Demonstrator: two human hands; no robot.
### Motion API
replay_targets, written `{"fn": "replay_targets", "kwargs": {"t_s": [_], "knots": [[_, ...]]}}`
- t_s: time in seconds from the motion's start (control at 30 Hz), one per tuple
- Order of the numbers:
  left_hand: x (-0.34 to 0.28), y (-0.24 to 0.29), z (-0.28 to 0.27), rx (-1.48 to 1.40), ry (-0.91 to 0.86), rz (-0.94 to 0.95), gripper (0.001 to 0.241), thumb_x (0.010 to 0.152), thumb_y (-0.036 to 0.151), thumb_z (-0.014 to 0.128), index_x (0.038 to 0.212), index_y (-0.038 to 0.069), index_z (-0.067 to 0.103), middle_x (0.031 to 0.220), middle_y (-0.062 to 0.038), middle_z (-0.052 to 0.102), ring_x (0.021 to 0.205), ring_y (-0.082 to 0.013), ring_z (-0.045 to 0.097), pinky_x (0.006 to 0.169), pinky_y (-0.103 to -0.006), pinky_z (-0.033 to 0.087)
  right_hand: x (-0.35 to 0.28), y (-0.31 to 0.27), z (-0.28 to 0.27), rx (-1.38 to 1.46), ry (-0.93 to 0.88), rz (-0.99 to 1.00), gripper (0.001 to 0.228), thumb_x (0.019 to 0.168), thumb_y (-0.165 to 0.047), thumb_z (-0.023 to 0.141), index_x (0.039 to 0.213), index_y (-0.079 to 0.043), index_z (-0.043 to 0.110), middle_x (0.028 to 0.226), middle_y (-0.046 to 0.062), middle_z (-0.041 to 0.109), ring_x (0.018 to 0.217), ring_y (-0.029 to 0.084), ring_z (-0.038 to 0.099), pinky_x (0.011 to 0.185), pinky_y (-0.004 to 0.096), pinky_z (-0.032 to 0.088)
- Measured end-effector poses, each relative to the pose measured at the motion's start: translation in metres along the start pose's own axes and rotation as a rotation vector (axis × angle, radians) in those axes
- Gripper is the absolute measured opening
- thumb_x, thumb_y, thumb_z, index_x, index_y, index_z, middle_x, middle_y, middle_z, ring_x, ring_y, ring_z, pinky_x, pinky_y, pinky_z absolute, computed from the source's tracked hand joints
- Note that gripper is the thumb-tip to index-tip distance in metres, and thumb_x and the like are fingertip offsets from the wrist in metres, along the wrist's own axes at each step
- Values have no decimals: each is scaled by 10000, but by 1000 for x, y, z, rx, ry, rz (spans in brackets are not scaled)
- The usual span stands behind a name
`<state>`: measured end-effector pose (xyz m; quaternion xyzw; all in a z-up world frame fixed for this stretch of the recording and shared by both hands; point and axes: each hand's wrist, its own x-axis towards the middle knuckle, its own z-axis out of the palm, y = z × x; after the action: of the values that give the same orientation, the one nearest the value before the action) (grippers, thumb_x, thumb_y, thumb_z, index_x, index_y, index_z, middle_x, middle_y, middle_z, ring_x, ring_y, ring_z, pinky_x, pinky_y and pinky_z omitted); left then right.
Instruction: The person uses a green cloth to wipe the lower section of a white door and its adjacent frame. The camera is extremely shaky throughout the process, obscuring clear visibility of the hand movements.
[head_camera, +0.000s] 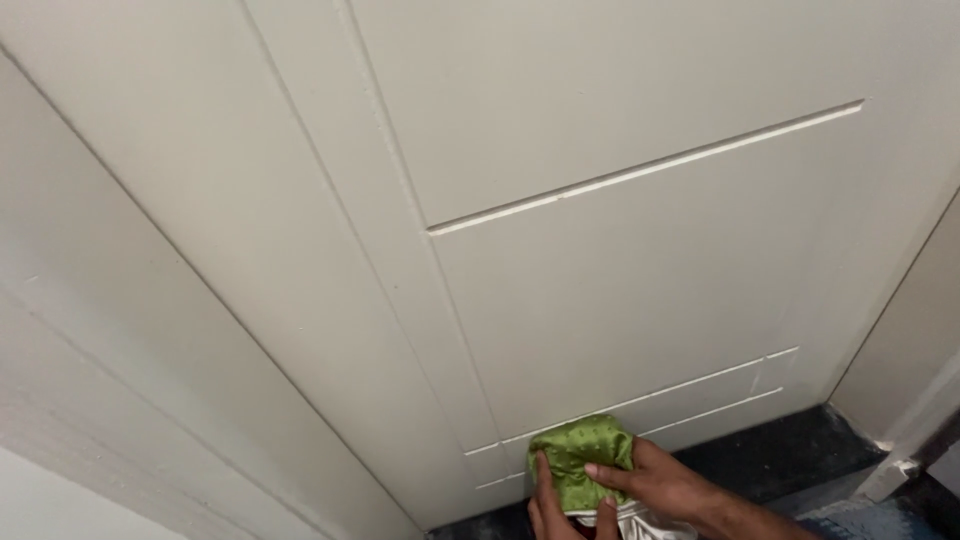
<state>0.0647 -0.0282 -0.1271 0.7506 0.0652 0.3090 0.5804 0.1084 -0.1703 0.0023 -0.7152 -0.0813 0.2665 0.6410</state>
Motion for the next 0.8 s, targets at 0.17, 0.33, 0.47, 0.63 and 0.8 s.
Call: {"fn": "replay_targets", "kwargs": {"t_s": [0.17,0.33,0.47,0.63,0.8], "knots": [[-8,-28,8,31,-20,-66,1114,573,180,927,1554,109,405,1237,-230,634,1106,-374,702,975,-466,562,15,31,-10,18,-36,46,463,916,-277,715,1283,5,701,1157,107,803,1078,190,725,960,345,575],[-10,-46,12,-38,-117,-203,1052,586,184,885,1523,85,417,1244,-208,715,1102,-324,758,961,-426,601,34,74,-19,38,-43,89,420,929,-263,714,1230,29,738,1104,114,812,1015,195,736,925,353,583],[-17,-65,23,-66,-92,-209,926,643,186,895,1465,47,492,1176,-203,764,1097,-307,785,970,-410,596,40,84,-22,-8,-21,138,375,929,-239,722,1215,0,757,1098,91,816,1018,183,736,935,337,576],[-24,-145,52,-97,-68,-408,728,717,157,887,1356,-17,585,1117,-196,788,1046,-262,788,970,-378,601,38,73,-21,41,67,343,348,906,-210,729,1183,-5,773,1065,114,831,959,230,764,874,368,589],[-22,-128,58,-157,-3,-438,694,663,166,923,1250,-58,627,1090,-219,796,1020,-280,796,948,-394,622,27,52,-23,-47,187,399,376,875,-215,773,1120,70,791,1014,166,840,871,255,787,810,368,608]]}}
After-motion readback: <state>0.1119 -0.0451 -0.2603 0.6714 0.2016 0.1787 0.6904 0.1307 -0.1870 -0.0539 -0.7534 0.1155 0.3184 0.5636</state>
